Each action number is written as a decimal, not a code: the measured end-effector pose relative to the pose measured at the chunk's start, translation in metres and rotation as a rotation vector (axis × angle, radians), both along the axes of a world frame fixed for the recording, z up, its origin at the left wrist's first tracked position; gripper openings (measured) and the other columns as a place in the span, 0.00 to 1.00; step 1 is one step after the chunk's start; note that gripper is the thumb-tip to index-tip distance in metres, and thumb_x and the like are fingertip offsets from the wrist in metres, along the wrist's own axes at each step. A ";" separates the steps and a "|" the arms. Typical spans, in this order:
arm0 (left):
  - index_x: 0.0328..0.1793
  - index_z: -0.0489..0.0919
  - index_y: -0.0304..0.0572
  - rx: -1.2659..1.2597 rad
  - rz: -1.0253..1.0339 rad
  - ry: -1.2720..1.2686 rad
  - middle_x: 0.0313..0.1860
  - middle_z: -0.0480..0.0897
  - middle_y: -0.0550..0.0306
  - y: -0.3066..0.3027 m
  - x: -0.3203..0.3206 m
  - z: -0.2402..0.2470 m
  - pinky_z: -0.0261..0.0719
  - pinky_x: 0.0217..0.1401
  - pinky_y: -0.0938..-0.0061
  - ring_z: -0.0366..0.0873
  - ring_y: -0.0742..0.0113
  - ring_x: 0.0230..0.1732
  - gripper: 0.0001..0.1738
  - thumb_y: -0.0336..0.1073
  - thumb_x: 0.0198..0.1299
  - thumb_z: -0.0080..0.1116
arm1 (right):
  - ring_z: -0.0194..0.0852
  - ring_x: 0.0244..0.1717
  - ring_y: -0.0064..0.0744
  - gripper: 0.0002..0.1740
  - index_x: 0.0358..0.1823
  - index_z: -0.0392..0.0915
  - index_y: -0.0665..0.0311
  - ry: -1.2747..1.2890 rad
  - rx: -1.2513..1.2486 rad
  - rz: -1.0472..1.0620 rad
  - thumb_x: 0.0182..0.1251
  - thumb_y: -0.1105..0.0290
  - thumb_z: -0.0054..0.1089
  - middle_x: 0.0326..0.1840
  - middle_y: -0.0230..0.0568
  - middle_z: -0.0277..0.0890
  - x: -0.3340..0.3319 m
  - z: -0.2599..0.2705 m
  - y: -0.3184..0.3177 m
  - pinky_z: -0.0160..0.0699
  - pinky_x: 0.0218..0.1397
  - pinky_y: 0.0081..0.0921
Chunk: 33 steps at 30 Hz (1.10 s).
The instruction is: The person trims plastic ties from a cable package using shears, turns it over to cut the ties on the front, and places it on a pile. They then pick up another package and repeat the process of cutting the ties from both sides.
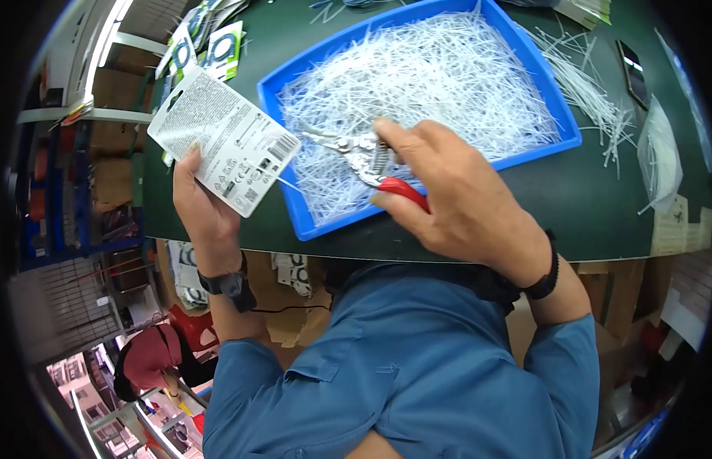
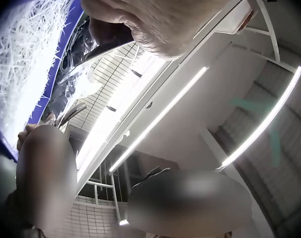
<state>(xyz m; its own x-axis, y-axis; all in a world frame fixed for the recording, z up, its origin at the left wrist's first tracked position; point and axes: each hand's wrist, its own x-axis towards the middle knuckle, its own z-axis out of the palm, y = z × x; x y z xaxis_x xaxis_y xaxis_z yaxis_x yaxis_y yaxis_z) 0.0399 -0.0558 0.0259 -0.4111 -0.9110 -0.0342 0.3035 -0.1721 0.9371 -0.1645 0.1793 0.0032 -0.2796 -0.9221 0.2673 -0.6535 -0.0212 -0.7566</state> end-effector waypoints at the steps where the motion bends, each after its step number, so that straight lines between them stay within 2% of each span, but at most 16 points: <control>1: 0.74 0.69 0.29 0.028 -0.049 0.031 0.62 0.82 0.40 0.012 -0.007 -0.004 0.91 0.58 0.63 0.88 0.55 0.57 0.25 0.36 0.77 0.50 | 0.82 0.47 0.45 0.43 0.79 0.70 0.66 0.056 -0.022 0.019 0.62 0.69 0.77 0.50 0.51 0.78 0.001 -0.002 0.000 0.81 0.52 0.36; 5: 0.74 0.69 0.29 -0.083 -0.045 -0.076 0.62 0.82 0.40 0.048 -0.024 -0.022 0.91 0.59 0.62 0.88 0.55 0.59 0.24 0.36 0.78 0.49 | 0.81 0.46 0.47 0.43 0.78 0.72 0.64 0.121 0.011 -0.048 0.60 0.67 0.79 0.51 0.51 0.79 0.001 -0.002 0.003 0.82 0.49 0.38; 9: 0.74 0.69 0.29 -0.100 -0.100 0.039 0.61 0.83 0.40 0.064 -0.036 -0.027 0.91 0.58 0.65 0.89 0.56 0.57 0.25 0.37 0.78 0.49 | 0.81 0.45 0.47 0.43 0.77 0.73 0.63 0.223 -0.059 -0.057 0.58 0.67 0.81 0.51 0.51 0.79 0.002 -0.003 0.004 0.83 0.47 0.38; 22: 0.75 0.68 0.28 -0.013 -0.141 0.076 0.62 0.84 0.39 0.071 -0.033 -0.035 0.91 0.58 0.65 0.89 0.56 0.56 0.24 0.35 0.79 0.48 | 0.81 0.45 0.46 0.43 0.76 0.76 0.62 0.264 -0.094 -0.121 0.55 0.70 0.82 0.50 0.50 0.80 0.004 -0.008 -0.001 0.83 0.46 0.38; 26: 0.76 0.68 0.28 0.001 -0.172 0.139 0.63 0.83 0.38 0.074 -0.037 -0.035 0.91 0.60 0.63 0.89 0.56 0.57 0.25 0.35 0.79 0.48 | 0.81 0.46 0.47 0.43 0.76 0.76 0.61 0.159 -0.091 -0.097 0.56 0.70 0.82 0.50 0.50 0.80 0.005 -0.009 0.002 0.83 0.47 0.38; 30: 0.77 0.67 0.29 -0.042 -0.195 0.135 0.65 0.82 0.38 0.078 -0.038 -0.036 0.90 0.63 0.61 0.88 0.55 0.58 0.26 0.37 0.78 0.48 | 0.81 0.45 0.47 0.43 0.76 0.76 0.61 0.246 -0.067 -0.123 0.55 0.71 0.82 0.50 0.49 0.79 0.005 -0.006 0.002 0.83 0.47 0.38; 33: 0.77 0.67 0.30 -0.049 -0.089 0.102 0.65 0.82 0.37 0.082 -0.039 -0.041 0.90 0.64 0.60 0.88 0.54 0.59 0.27 0.38 0.78 0.48 | 0.80 0.45 0.47 0.43 0.76 0.76 0.61 0.318 -0.044 -0.139 0.55 0.71 0.82 0.50 0.49 0.78 0.006 -0.003 0.003 0.83 0.48 0.38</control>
